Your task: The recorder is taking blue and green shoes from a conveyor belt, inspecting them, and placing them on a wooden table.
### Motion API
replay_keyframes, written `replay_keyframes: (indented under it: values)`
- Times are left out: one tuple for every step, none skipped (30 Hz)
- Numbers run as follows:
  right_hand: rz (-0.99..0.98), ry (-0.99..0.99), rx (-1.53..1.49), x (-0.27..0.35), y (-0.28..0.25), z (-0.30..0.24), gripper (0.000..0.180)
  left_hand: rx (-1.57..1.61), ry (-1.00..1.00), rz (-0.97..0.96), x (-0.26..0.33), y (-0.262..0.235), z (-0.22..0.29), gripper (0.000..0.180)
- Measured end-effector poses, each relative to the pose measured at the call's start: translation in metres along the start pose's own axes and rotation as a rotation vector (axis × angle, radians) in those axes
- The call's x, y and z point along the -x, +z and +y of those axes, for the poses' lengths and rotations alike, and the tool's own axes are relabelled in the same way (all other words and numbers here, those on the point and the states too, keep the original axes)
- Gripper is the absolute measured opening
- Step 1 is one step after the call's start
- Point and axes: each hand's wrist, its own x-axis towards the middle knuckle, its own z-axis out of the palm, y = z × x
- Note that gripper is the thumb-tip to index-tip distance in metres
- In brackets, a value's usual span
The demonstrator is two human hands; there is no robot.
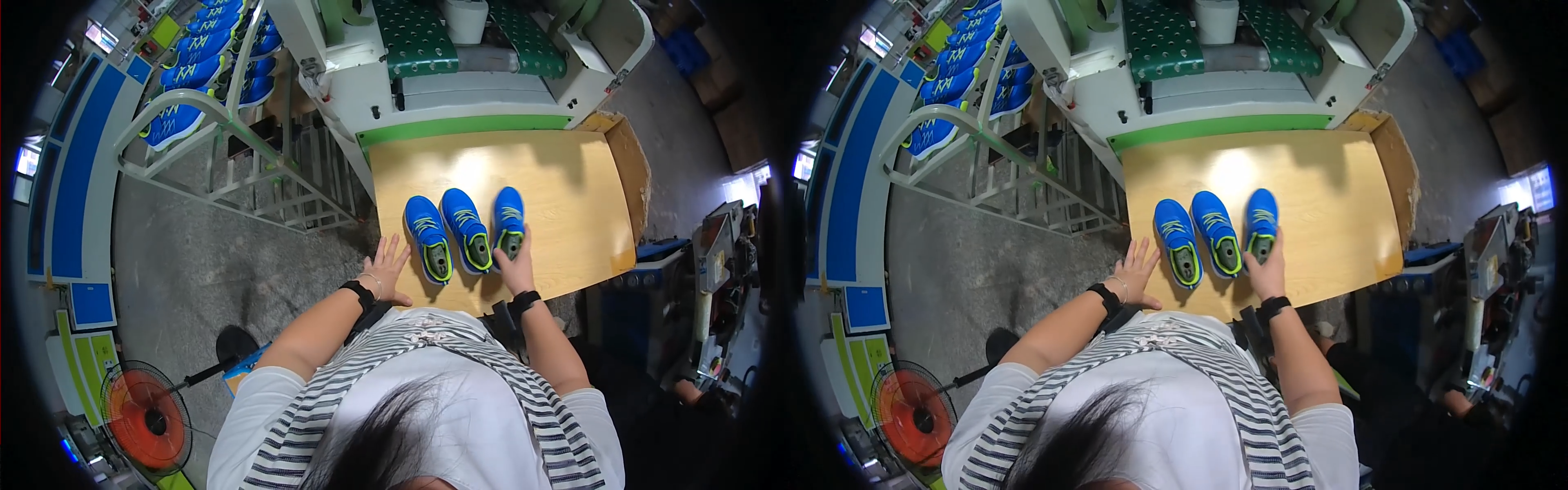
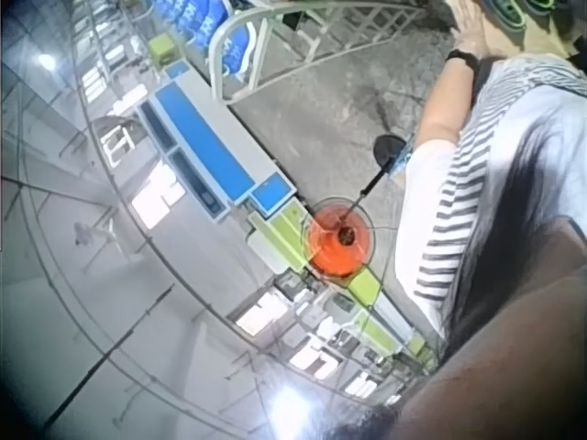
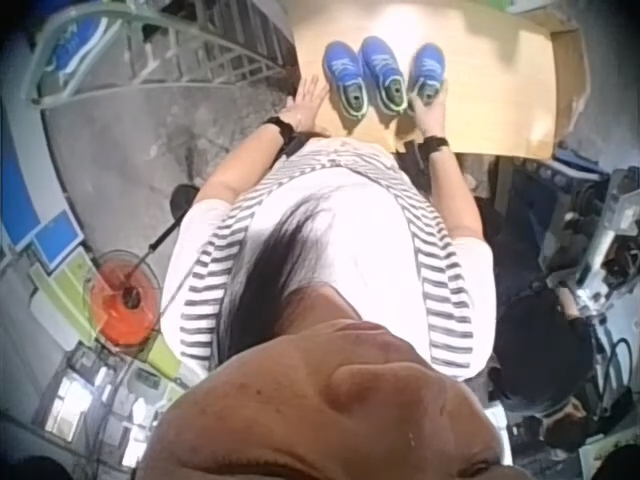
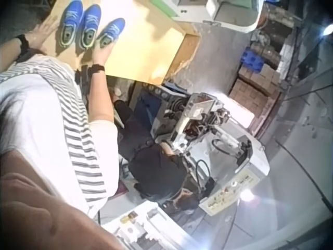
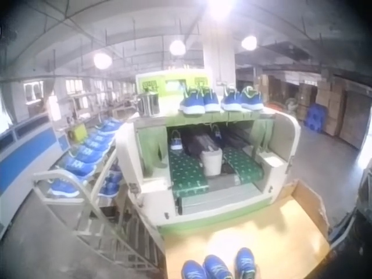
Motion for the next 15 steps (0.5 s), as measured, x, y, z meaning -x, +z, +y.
replay_keyframes:
  values:
    - [-0.048,-0.069,0.158,0.002,0.007,-0.014,0.088,0.003,-0.012,0.005,0.001,0.001,-0.002,0.132]
    - [-0.096,-0.14,0.317,0.007,0.013,-0.028,0.087,0.0,-0.012,-0.001,0.002,0.001,-0.003,0.131]
    - [-0.112,-0.085,0.301,0.012,0.016,-0.036,0.084,-0.002,-0.006,-0.009,0.002,0.002,-0.003,0.13]
    - [-0.118,-0.092,0.301,0.015,0.018,-0.031,0.084,0.002,-0.012,-0.005,0.002,0.004,-0.003,0.13]
    - [-0.111,-0.072,0.128,0.015,0.02,-0.02,0.084,-0.009,-0.008,0.002,0.0,0.005,-0.003,0.13]
    - [-0.103,-0.048,-0.044,0.015,0.02,-0.014,0.084,-0.02,-0.001,0.008,-0.001,0.006,-0.003,0.129]
    - [-0.104,-0.068,-0.016,0.015,0.019,-0.009,0.084,-0.016,-0.004,0.011,-0.002,0.006,-0.004,0.129]
    - [-0.108,-0.072,-0.015,0.013,0.021,-0.005,0.084,-0.023,-0.002,0.021,-0.003,0.006,-0.004,0.129]
    - [-0.085,-0.081,0.004,0.013,0.024,-0.006,0.084,-0.031,0.0,0.027,-0.002,0.008,-0.005,0.128]
    - [-0.06,-0.09,0.023,0.014,0.026,-0.007,0.084,-0.03,-0.002,0.027,-0.002,0.01,-0.006,0.128]
    - [-0.06,-0.092,0.022,0.016,0.028,-0.006,0.084,-0.028,0.013,0.043,-0.002,0.014,-0.006,0.129]
    - [-0.039,-0.092,0.048,0.017,0.03,-0.005,0.084,-0.028,0.026,0.066,-0.003,0.012,-0.007,0.129]
    - [-0.015,-0.093,0.074,0.017,0.031,-0.004,0.083,-0.03,0.022,0.074,-0.003,0.01,-0.007,0.129]
    - [-0.013,-0.103,0.071,0.016,0.03,-0.003,0.083,-0.035,0.021,0.064,-0.003,0.01,-0.006,0.129]
    - [-0.026,-0.093,0.06,0.017,0.029,-0.004,0.083,-0.039,0.021,0.051,-0.001,0.01,-0.005,0.13]
